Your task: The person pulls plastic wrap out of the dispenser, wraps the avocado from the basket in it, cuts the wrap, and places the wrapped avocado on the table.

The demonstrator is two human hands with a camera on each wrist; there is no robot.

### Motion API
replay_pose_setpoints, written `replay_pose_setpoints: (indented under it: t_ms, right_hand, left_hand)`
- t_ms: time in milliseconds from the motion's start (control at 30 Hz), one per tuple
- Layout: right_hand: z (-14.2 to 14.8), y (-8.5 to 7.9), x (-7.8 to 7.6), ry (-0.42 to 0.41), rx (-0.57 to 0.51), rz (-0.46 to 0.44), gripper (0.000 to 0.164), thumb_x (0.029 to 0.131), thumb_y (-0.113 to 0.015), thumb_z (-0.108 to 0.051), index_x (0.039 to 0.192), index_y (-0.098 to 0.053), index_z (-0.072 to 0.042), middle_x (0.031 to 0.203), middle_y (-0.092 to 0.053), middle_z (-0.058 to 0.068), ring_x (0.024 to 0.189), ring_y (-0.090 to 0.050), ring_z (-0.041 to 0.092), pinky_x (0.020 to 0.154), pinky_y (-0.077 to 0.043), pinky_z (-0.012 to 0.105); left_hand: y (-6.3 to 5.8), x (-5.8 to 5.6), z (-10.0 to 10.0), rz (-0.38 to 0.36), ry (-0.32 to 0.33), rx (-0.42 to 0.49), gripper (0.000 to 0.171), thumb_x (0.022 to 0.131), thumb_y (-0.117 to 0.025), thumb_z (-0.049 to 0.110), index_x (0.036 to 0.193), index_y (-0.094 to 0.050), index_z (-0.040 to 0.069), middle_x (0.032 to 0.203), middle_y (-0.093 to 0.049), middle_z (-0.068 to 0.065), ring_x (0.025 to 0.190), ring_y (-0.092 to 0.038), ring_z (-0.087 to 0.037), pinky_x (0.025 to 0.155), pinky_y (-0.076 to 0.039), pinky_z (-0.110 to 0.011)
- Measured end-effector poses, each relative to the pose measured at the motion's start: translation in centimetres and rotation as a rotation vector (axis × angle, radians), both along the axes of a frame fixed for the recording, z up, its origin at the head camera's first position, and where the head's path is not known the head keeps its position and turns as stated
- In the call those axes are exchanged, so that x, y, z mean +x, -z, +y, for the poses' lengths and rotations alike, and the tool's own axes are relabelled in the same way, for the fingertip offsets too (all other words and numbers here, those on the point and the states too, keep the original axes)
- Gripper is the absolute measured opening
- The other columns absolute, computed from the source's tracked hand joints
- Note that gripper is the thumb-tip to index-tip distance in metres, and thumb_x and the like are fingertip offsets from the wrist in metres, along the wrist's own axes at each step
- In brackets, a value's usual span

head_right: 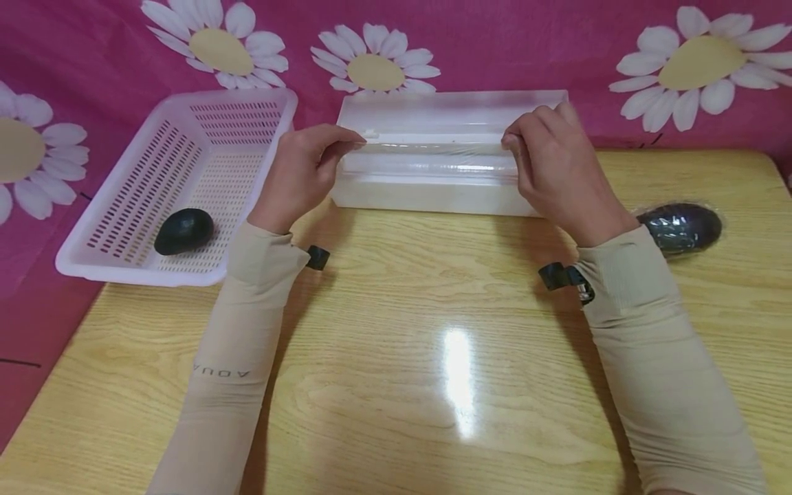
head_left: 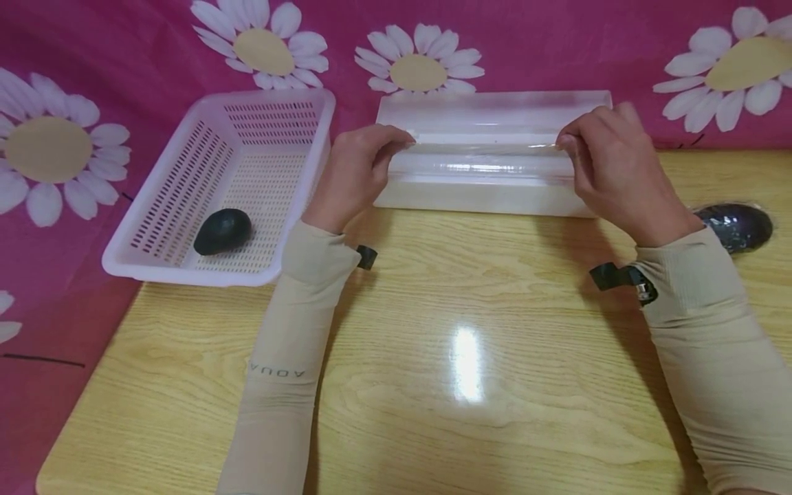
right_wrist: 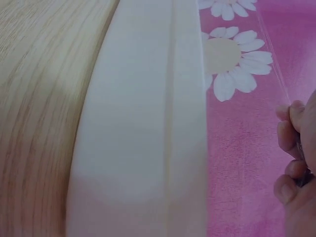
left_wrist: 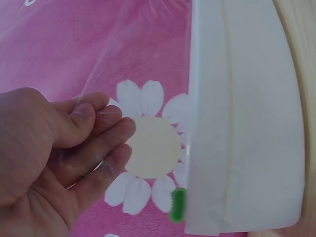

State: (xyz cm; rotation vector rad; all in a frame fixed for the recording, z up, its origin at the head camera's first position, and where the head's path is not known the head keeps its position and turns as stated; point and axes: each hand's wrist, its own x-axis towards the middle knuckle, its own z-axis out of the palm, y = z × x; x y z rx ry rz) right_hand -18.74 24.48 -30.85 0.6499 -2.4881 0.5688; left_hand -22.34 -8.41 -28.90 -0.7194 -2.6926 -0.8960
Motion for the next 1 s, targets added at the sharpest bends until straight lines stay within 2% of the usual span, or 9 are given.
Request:
replay_pose_setpoints:
  t_ms: [133, 400, 600, 800, 867, 1000]
  right_hand:
    - [0.0, -0.4, 0.1, -0.015, -0.004, 0.008, 0.019, 0.104, -0.054, -0.002, 0.103, -0.063, 0.014, 0.091, -0.063, 0.028, 0.086, -0.051, 0.04, 0.083, -0.028, 0.046]
    - [-0.2, -1.0, 0.6, -0.046, -0.051, 0.002, 0.019, 0.105, -0.052, -0.003, 0.099, -0.059, 0.014, 0.092, -0.059, 0.027, 0.091, -0.047, 0.041, 0.092, -0.028, 0.049]
    - [-0.2, -1.2, 0.9, -0.008, -0.065, -0.011, 0.018, 0.105, -0.049, -0.003, 0.102, -0.058, 0.012, 0.1, -0.056, 0.026, 0.092, -0.05, 0.039, 0.082, -0.036, 0.043]
    - [-0.4, -1.2, 1.0, 0.046, -0.056, -0.051, 0.02, 0.107, -0.049, -0.01, 0.108, -0.058, 0.008, 0.095, -0.061, 0.022, 0.082, -0.051, 0.03, 0.076, -0.036, 0.033]
    - [-0.4, -1.1, 0.9, 0.052, -0.057, -0.044, 0.02, 0.108, -0.05, -0.011, 0.109, -0.058, 0.007, 0.094, -0.061, 0.021, 0.081, -0.051, 0.028, 0.075, -0.035, 0.032]
    - [-0.2, -0.8, 0.7, 0.032, -0.092, 0.034, 0.018, 0.106, -0.054, -0.008, 0.109, -0.062, 0.007, 0.093, -0.061, 0.022, 0.081, -0.051, 0.029, 0.074, -0.035, 0.032]
  left_hand:
    - [-0.6, 0.4, -0.1, -0.015, 0.01, 0.009, 0.023, 0.101, -0.062, 0.002, 0.119, -0.077, 0.003, 0.119, -0.078, -0.012, 0.112, -0.073, -0.024, 0.106, -0.055, -0.033]
    - [-1.4, 1.0, -0.3, 0.008, 0.031, 0.002, 0.023, 0.1, -0.062, 0.001, 0.118, -0.077, 0.002, 0.117, -0.078, -0.012, 0.111, -0.073, -0.024, 0.106, -0.055, -0.033]
    - [-1.6, 1.2, -0.4, 0.044, 0.055, -0.001, 0.022, 0.1, -0.062, 0.001, 0.117, -0.076, 0.001, 0.117, -0.078, -0.013, 0.11, -0.074, -0.025, 0.105, -0.056, -0.033]
    - [-1.8, 1.4, -0.5, 0.05, 0.06, -0.007, 0.023, 0.1, -0.062, 0.001, 0.118, -0.076, 0.001, 0.116, -0.078, -0.013, 0.11, -0.074, -0.025, 0.105, -0.056, -0.033]
    - [-1.8, 1.4, -0.5, 0.054, 0.062, -0.012, 0.023, 0.1, -0.062, 0.0, 0.117, -0.076, 0.001, 0.116, -0.078, -0.013, 0.109, -0.074, -0.025, 0.104, -0.057, -0.034]
    - [-1.9, 1.5, -0.5, 0.068, 0.074, -0.01, 0.023, 0.1, -0.062, -0.001, 0.117, -0.077, 0.0, 0.115, -0.078, -0.014, 0.108, -0.074, -0.025, 0.103, -0.057, -0.035]
